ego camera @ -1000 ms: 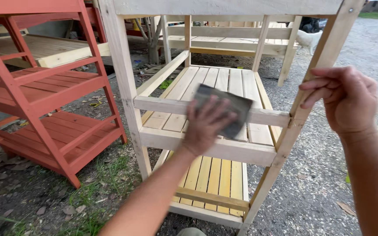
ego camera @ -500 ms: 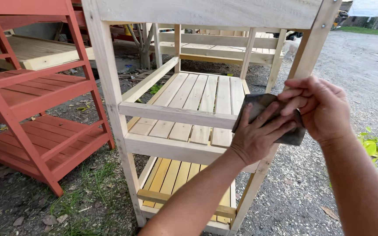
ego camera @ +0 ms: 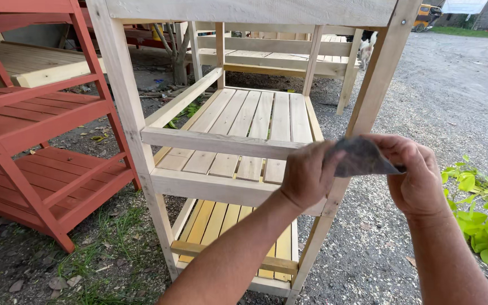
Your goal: The person sands the frame and slats of a wooden shelving unit using a sanding block. They work on vertical posts, horizontal supports, and shelf edges, moving the sanding block back and forth along each surface.
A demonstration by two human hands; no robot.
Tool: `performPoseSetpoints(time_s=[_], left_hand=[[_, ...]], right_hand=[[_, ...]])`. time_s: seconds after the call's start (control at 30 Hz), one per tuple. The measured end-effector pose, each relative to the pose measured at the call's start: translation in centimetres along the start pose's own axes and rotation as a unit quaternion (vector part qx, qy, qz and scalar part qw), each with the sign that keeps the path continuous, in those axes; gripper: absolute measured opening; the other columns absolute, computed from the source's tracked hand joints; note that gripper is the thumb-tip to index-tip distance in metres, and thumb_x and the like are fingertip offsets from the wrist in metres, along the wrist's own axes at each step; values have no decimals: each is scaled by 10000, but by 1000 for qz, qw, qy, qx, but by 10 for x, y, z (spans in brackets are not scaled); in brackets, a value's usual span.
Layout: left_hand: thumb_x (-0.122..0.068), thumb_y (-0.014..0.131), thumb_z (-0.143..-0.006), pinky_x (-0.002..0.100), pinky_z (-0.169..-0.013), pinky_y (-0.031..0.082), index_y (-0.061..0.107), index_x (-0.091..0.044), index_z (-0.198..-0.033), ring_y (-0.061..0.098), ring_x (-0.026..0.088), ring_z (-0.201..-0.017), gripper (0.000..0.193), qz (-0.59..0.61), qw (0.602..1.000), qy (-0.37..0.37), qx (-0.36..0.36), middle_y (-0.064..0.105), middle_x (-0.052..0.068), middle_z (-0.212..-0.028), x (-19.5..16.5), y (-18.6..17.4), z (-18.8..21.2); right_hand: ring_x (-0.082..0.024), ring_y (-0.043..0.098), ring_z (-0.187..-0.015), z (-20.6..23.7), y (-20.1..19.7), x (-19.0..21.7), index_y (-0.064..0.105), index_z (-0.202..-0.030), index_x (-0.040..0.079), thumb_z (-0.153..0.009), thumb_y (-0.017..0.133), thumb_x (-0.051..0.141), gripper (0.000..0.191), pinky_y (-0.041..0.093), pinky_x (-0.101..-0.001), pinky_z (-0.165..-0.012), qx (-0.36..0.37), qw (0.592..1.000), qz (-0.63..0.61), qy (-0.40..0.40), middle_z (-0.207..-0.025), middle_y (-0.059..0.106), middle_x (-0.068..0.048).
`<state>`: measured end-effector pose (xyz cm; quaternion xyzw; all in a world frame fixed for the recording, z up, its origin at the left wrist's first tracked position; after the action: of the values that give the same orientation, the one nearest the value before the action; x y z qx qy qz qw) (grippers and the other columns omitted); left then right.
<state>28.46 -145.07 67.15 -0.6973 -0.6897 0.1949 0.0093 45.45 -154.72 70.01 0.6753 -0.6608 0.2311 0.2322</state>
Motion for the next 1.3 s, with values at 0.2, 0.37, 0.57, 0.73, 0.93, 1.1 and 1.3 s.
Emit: performPoseSetpoints(time_s=[0.2,0.37,0.57,0.73,0.93,1.1,1.3], left_hand=[[-442,480,-1093,380,-681,586,654,-80,-1102,749,292,-757,402,49,998,-2,-49,725,127,-823,-21,-12,-42],[-389,454,-1098,453,-963,521,682,-121,-1069,741,262,-907,353,-41,989,111,-91,756,85,-952,-18,-22,-59],[-284,452,-1097,445,-897,572,684,-70,-1030,725,322,-944,323,-72,997,-3,-32,731,128,-991,16,-12,-62],[-297,471,-1053,471,-825,590,699,-61,-981,731,347,-904,337,-90,987,-105,81,745,155,-991,32,-1,-61],[-278,506,-1013,470,-833,586,711,-67,-1006,730,356,-917,294,-73,987,-132,61,756,165,-984,36,-7,-62],[-258,484,-1035,465,-865,584,696,-60,-1000,733,345,-934,293,-82,988,-119,64,750,167,-988,38,-14,-61],[-231,505,-1010,484,-872,580,711,-60,-972,735,353,-924,271,-103,982,-125,93,750,177,-970,39,-15,-62]], right_hand=[[-166,663,-1077,20,6,4,698,-1210,-48,-953,749,393,513,505,-373,-1115,-72,994,-59,-66,-1157,721,-106],[-133,664,-948,43,12,44,768,-1140,79,-1125,747,32,54,519,-255,-864,-314,861,326,-232,-1080,698,-35],[-232,609,-921,52,58,-18,782,-1139,94,-893,787,-25,273,504,-355,-793,-190,738,610,-216,-1039,649,-81],[-178,650,-931,54,65,-80,747,-1034,56,-930,751,23,109,583,-336,-794,-171,782,570,-188,-1003,638,-64],[-198,603,-897,15,51,-70,770,-1054,32,-961,755,-14,104,531,-323,-756,-202,790,540,-209,-985,585,-86],[-209,623,-931,32,86,-67,736,-1004,40,-921,737,-32,110,541,-346,-808,-169,795,540,-217,-982,590,-76],[-216,626,-937,5,68,-63,744,-1052,47,-961,722,-57,141,533,-323,-786,-187,780,550,-231,-1017,598,-86]])
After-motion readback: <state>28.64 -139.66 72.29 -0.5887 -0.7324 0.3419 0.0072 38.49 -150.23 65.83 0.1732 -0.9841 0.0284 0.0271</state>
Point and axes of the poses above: each hand's wrist, its own z-axis away from the middle knuckle, its own y-axis out of the palm, x = y × z, the point moved 4 cm from there along -z, towards the middle knuckle
